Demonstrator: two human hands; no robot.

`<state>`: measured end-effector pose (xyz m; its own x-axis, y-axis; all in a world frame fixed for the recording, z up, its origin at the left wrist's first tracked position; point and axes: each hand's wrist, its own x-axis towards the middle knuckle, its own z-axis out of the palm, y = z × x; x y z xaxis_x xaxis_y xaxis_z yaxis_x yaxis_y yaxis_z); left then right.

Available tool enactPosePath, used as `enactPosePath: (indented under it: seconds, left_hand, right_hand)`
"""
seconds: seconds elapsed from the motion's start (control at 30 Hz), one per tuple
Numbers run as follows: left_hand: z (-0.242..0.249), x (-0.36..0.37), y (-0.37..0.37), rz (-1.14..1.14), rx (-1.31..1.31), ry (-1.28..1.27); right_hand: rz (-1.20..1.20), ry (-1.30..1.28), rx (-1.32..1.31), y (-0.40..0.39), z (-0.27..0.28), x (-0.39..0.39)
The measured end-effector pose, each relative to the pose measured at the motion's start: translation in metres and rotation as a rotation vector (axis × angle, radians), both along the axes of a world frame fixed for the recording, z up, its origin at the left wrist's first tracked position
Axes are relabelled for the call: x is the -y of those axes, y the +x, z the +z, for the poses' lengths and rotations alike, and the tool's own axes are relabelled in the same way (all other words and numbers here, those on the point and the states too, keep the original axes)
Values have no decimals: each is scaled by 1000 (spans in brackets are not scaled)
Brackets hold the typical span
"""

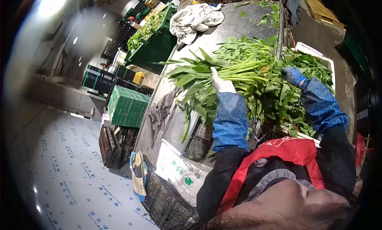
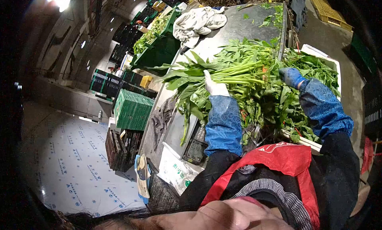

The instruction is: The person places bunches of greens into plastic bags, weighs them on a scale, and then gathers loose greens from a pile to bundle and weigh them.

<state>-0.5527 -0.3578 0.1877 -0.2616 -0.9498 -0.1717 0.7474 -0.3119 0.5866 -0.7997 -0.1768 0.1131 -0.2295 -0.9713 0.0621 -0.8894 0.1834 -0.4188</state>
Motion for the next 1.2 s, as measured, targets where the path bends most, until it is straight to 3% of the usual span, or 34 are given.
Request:
enactPosePath:
  seconds: [0.07, 0.17, 0.2, 0.3, 0.37, 0.4, 0.47, 0.5, 0.57, 0.6, 0.7, 0.8, 0.83, 0.93, 1.0, 1.07, 1.1, 1.13, 1.17, 1.2]
  left_hand:
    - [-2, 6, 5, 5, 39, 71]
    - [-2, 6, 2, -30, -18, -20]
    - [-2, 2, -2, -36, -9, -6]
    - [-4, -12, -13, -61, 24, 35]
    - [-12, -14, -15, -120, 25, 54]
    - [-9, -13, -14, -102, 3, 28]
    - [-1, -12, -2, -121, -24, 53]
    - [-7, -4, 4, -131, -48, 18]
    - [-21, 11, 12, -117, -44, -9]
    - [-25, 14, 13, -122, -43, -8]
    - [-33, 15, 9, -157, -70, 6]
    - [-34, 4, 2, -194, -81, 2]
    - [-35, -1, 0, -207, -73, 4]
    - [-30, -12, -6, -182, -47, 68]
    - [-51, 0, -4, -184, -86, 38]
    - [-57, 12, 7, -104, -71, 73]
    - [-65, 22, 15, -94, -188, -72]
    - [-68, 26, 23, -78, -136, -108]
    - [-68, 29, 31, -61, -84, -146]
    - [-65, 29, 39, -33, -62, -136]
  right_hand:
    - [-19, -204, 9, 1, 8, -12]
    - [-64, -241, 447, 15, 43, -6]
    - [-81, -238, 439, 15, 43, 2]
    - [-183, -171, 589, 29, 59, 11]
    - [-337, 49, 982, 36, 66, 12]
    - [-218, -422, 563, -3, -33, 43]
    - [-208, -601, 687, -9, -7, 23]
    - [-398, -348, 868, -18, -1, 18]
    - [-159, -358, 1062, -17, -11, 12]
    - [31, -389, 648, -13, -15, 15]
    - [154, -423, 340, 18, -5, 25]
    - [130, -548, 428, 43, 2, 41]
    - [170, -417, 772, 50, -3, 44]
    - [246, -217, 543, 48, -25, 58]
    - [260, -339, 673, 58, -19, 50]
    - [60, -288, 1030, 55, -31, 47]
    - [-58, -306, 954, 44, -34, 38]
    - [-178, -316, 883, 35, -29, 27]
    - [-268, -241, 775, 27, -6, 12]
    - [-260, 0, 923, 6, -14, 6]
